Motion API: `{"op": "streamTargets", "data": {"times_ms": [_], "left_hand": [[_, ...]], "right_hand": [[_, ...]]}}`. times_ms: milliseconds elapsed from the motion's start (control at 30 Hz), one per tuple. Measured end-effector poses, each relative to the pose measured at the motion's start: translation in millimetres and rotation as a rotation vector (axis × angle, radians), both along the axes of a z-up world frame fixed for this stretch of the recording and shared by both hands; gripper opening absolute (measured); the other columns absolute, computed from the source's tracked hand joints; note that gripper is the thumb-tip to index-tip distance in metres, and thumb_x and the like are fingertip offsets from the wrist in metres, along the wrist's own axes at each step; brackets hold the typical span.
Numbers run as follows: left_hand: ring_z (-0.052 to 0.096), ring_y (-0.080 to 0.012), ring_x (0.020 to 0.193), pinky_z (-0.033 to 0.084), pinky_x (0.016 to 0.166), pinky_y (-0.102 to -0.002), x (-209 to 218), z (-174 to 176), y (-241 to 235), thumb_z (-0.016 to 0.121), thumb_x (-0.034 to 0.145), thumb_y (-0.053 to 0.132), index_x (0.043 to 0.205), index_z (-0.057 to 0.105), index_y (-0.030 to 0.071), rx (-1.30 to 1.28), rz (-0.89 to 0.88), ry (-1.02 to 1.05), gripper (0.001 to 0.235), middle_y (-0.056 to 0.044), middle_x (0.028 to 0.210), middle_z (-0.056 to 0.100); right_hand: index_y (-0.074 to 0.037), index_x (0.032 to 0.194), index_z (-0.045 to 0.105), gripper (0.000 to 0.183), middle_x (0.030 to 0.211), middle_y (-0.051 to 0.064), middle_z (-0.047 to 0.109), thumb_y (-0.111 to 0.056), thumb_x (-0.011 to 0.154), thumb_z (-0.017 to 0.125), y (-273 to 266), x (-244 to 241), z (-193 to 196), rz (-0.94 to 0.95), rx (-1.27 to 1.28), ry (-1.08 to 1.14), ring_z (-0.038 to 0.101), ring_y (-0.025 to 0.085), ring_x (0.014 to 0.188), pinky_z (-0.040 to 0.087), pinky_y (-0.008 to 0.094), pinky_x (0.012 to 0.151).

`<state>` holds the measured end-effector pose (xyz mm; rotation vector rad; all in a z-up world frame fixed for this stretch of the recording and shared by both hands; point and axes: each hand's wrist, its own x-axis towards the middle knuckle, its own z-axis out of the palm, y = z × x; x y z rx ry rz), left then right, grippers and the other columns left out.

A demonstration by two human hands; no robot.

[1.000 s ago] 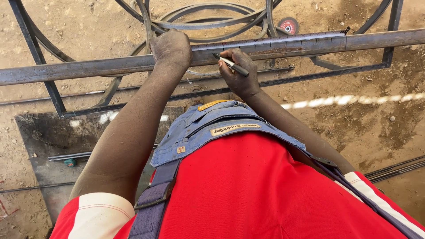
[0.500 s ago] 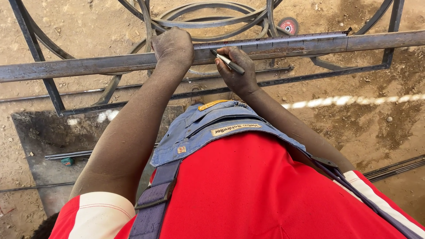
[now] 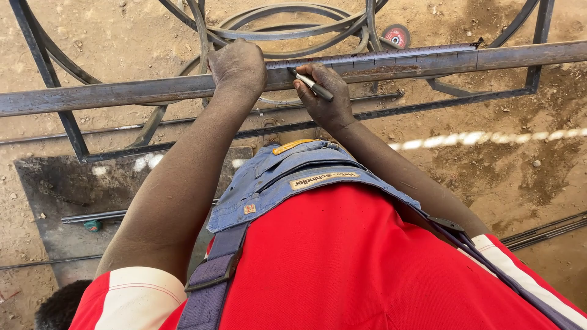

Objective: Marking layout lines on a metal rectangular tube using a square and a marker for future cutting.

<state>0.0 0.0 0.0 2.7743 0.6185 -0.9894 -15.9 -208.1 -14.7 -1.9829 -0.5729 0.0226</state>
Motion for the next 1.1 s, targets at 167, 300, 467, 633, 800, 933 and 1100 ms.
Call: {"op": "streamTargets", "data": {"times_ms": [167, 300, 467, 633, 800, 933, 1100], "left_hand": [[0.073, -0.0375, 0.107, 0.058, 0.074, -0.055, -14.4, -40.3, 11.9, 0.052, 0.099, 0.009, 0.109, 0.077, 0.006, -0.039, 0.093, -0.111, 0.027, -0.015, 0.108, 0.077], [0.073, -0.0427, 0.106, 0.059, 0.078, -0.057, -32.6, -16.2, 5.4, 0.051, 0.097, 0.003, 0.102, 0.079, -0.001, -0.064, 0.024, -0.113, 0.029, -0.019, 0.101, 0.079], [0.073, -0.0451, 0.105, 0.057, 0.08, -0.058, 2.1, 1.1, 7.6, 0.055, 0.097, 0.007, 0.102, 0.081, -0.001, -0.027, -0.074, -0.164, 0.028, -0.023, 0.099, 0.079], [0.074, -0.0446, 0.103, 0.058, 0.08, -0.057, -10.5, 8.1, 8.5, 0.058, 0.096, 0.01, 0.102, 0.082, 0.002, 0.018, -0.096, -0.136, 0.027, -0.022, 0.098, 0.08], [0.076, -0.0415, 0.097, 0.058, 0.082, -0.051, -26.2, -11.9, 12.4, 0.068, 0.093, 0.018, 0.103, 0.085, 0.017, 0.117, -0.144, -0.196, 0.02, -0.017, 0.093, 0.081], [0.076, -0.0404, 0.1, 0.058, 0.084, -0.051, -32.6, -28.4, 18.7, 0.067, 0.093, 0.023, 0.105, 0.084, 0.021, 0.143, -0.129, -0.167, 0.021, -0.014, 0.099, 0.08], [0.074, -0.0371, 0.107, 0.059, 0.091, -0.052, -29.5, -30.4, 26.2, 0.065, 0.093, 0.039, 0.111, 0.082, 0.033, 0.167, -0.137, -0.162, 0.025, -0.007, 0.116, 0.077]], "right_hand": [[-0.017, 0.105, 0.074, 0.02, 0.088, 0.012, 0.074, -0.012, 0.087, 0.08, 0.6, 2.1, -0.1, 0.009, -0.063, -0.036, 0.07, 0.037, 0.089, 0.056, 0.047, 0.082], [-0.025, 0.1, 0.074, 0.019, 0.088, 0.005, 0.075, -0.021, 0.083, 0.08, -4.9, -2.4, -7.4, -0.088, -0.044, 0.109, 0.072, 0.029, 0.091, 0.057, 0.041, 0.082], [-0.015, 0.104, 0.076, 0.017, 0.092, 0.009, 0.074, -0.012, 0.088, 0.074, -58.6, 9.5, 5.3, -0.217, 0.115, 0.132, 0.071, 0.023, 0.091, 0.056, 0.035, 0.084], [-0.007, 0.11, 0.072, 0.019, 0.097, 0.016, 0.068, -0.009, 0.091, 0.071, -173.7, 28.5, 4.1, -0.435, 0.136, 0.09, 0.066, 0.026, 0.096, 0.051, 0.041, 0.09], [-0.005, 0.104, 0.063, 0.014, 0.079, 0.007, 0.064, -0.02, 0.102, 0.065, -266.7, 62.6, -8.5, -0.652, 0.271, 0.214, 0.06, 0.01, 0.073, 0.05, 0.019, 0.065], [-0.004, 0.104, 0.067, 0.021, 0.078, 0.011, 0.067, -0.024, 0.107, 0.064, -291.9, 80.8, -20.0, -0.527, 0.275, 0.162, 0.062, 0.013, 0.071, 0.05, 0.024, 0.064], [-0.012, 0.121, 0.076, 0.025, 0.085, 0.011, 0.073, -0.028, 0.105, 0.065, -287.7, 71.3, 13.1, -0.228, 0.067, 0.064, 0.068, 0.02, 0.075, 0.055, 0.034, 0.071]]}}
